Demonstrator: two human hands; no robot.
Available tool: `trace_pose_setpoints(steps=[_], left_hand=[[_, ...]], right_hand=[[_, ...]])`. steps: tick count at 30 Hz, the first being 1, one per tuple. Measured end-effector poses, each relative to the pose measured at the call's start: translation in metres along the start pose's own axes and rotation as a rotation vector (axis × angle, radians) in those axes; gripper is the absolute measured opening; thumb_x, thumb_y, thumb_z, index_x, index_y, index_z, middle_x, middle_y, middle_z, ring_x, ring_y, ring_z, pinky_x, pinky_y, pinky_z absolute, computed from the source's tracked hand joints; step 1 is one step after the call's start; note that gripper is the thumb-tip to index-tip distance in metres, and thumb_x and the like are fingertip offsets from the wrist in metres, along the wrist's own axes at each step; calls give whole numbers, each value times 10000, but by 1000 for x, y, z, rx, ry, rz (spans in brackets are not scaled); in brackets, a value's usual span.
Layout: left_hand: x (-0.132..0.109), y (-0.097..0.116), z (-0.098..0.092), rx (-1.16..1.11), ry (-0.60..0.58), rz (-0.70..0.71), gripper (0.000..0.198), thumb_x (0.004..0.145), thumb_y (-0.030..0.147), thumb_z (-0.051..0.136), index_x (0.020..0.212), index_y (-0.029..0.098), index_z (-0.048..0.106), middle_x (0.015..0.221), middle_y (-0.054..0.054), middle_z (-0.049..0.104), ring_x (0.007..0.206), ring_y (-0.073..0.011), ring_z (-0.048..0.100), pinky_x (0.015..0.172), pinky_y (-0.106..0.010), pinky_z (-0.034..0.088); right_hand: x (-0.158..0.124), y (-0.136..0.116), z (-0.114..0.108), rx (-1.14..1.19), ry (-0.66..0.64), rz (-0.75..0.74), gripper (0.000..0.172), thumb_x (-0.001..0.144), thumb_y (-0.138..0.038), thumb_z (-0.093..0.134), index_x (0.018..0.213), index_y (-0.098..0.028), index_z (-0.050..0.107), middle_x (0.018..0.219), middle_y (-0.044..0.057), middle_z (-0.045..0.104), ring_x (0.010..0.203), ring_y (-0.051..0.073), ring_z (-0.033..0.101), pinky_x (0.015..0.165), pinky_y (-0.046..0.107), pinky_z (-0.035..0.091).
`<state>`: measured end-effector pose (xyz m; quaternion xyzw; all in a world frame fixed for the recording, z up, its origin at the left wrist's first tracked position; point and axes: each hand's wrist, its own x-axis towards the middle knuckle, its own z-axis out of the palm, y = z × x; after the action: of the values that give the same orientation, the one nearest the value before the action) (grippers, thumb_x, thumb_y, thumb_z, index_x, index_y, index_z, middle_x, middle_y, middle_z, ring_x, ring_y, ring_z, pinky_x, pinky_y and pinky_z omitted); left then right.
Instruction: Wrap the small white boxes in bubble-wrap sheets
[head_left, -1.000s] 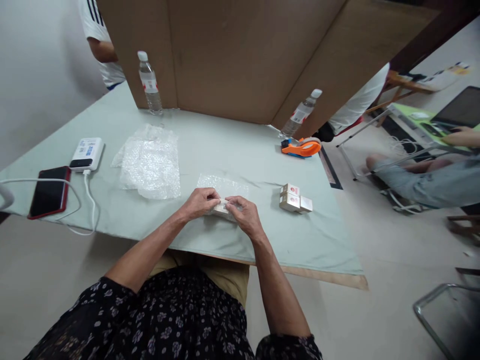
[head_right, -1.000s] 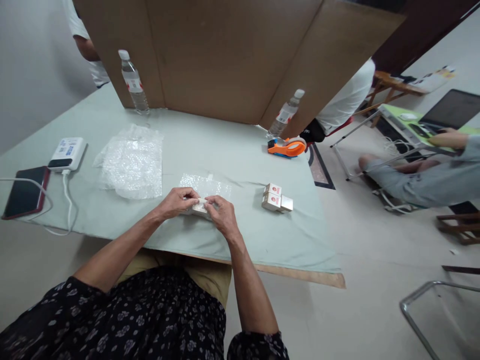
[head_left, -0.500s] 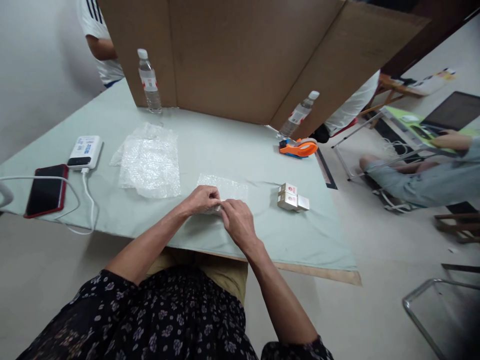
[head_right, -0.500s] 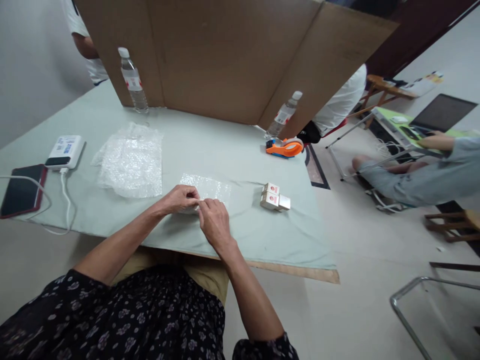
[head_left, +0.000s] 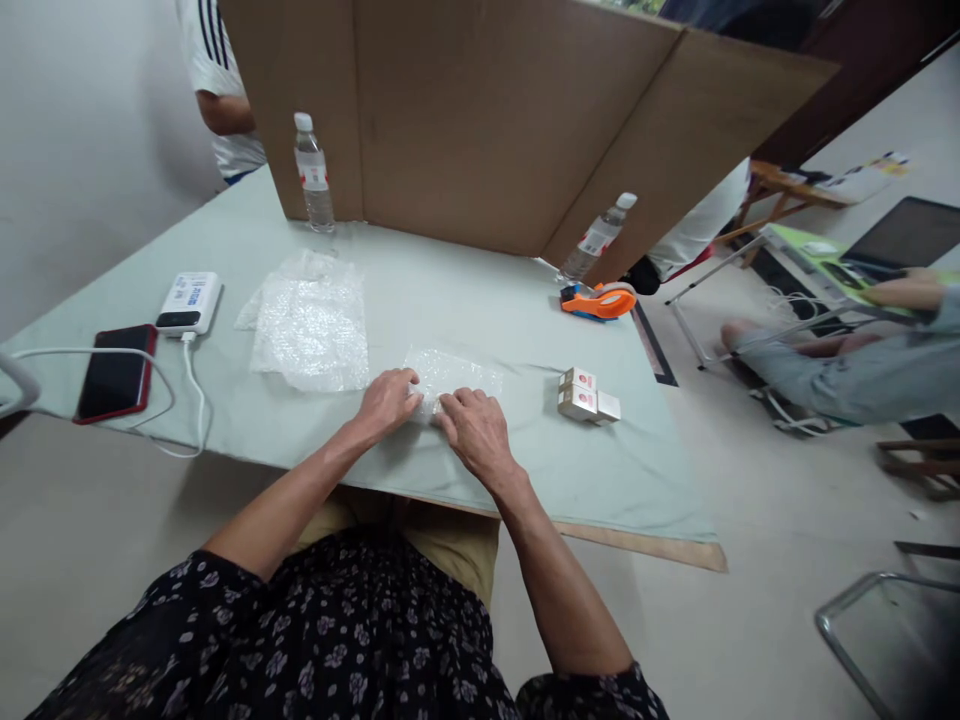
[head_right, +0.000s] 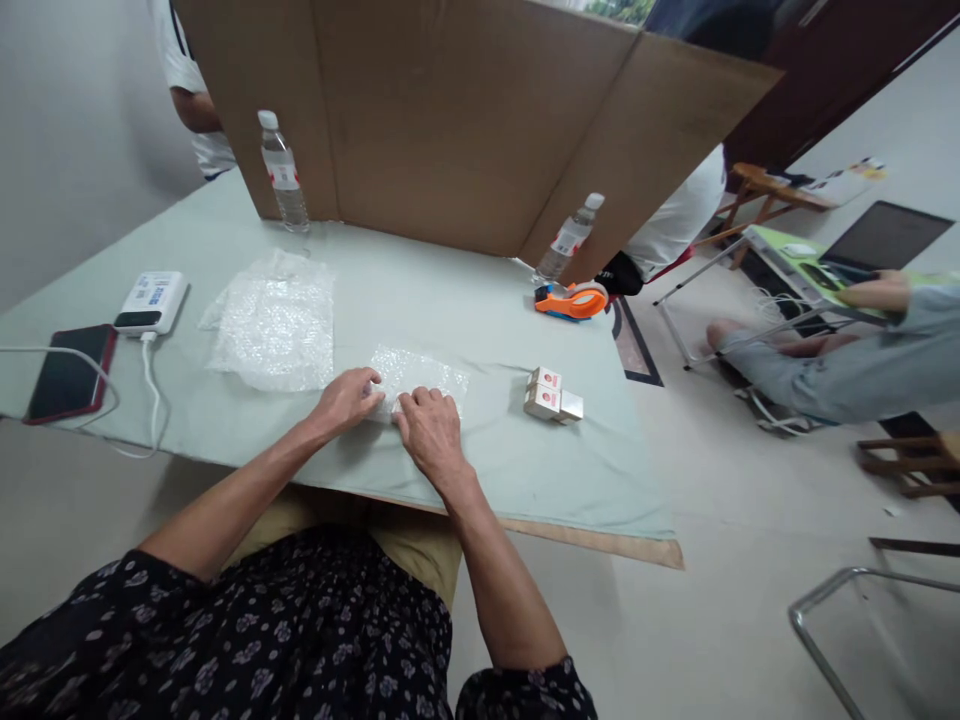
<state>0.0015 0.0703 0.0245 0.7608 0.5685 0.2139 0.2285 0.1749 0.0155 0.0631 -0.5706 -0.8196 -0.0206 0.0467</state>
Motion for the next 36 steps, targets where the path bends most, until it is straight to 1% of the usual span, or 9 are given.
trace_pose_setpoints(steps=[4,9,12,16,21,25,28,31,36], left_hand=[[-15,-2,-9,153,52,-165,372,832,381,619,1121,148,586,1088,-174,634,1019,-312,629,870,-394,471],[-13,-5,-16,172,-61,-305,472,797,515,611,1065,127,600,946,-188,698,960,-352,666,802,-401,476],[-5,-7,-14,55,-71,-340,391,737,482,658,952,159,612,770,-97,695,805,-283,683,705,-335,482],[-2,1,-7,-299,-101,-399,136,717,302,634,750,189,566,527,43,537,505,-148,567,525,-247,422],[-3,29,1,-683,-55,-430,112,718,197,580,649,186,493,506,68,469,424,-77,445,425,-194,341],[-3,44,3,-796,-112,-394,53,705,169,573,712,181,522,516,58,498,452,-88,487,444,-198,380],[-4,45,-2,-768,-215,-323,169,689,175,583,856,160,598,558,47,534,496,-108,514,495,-230,437],[-7,42,-6,-540,-250,-131,226,721,179,539,906,155,667,625,16,597,578,-134,557,586,-264,471],[-10,43,-2,24,-92,208,180,818,195,521,830,191,701,850,-74,662,854,-220,615,774,-327,490]], right_hand=[[-2,-4,1,-52,13,-19,198,950,-310,568,1108,-198,609,1022,109,651,913,261,526,754,372,325],[0,-3,3,-87,30,-42,215,947,-281,562,1143,-193,578,1005,114,654,893,260,527,753,375,324],[1,0,3,-102,16,-83,174,966,-277,526,1109,-204,593,992,108,653,893,257,532,736,366,318],[3,3,2,-105,-11,-123,178,988,-213,448,1032,-216,621,974,113,646,889,252,528,694,351,301],[2,6,0,-76,-32,-137,186,992,-257,454,1048,-215,626,992,113,651,909,251,534,703,348,306],[-4,10,-3,-3,-12,-132,166,948,-194,485,1051,-197,615,992,100,668,905,244,547,751,347,323],[-8,13,-4,45,-2,-94,245,891,-79,449,1047,-174,612,954,97,685,885,241,565,766,348,326],[-9,15,-3,94,-1,-75,306,847,-39,440,1053,-172,625,950,91,701,891,241,588,786,347,336],[-19,19,2,296,103,-63,295,862,-71,442,1019,-212,649,1013,67,721,992,228,616,889,358,375]])
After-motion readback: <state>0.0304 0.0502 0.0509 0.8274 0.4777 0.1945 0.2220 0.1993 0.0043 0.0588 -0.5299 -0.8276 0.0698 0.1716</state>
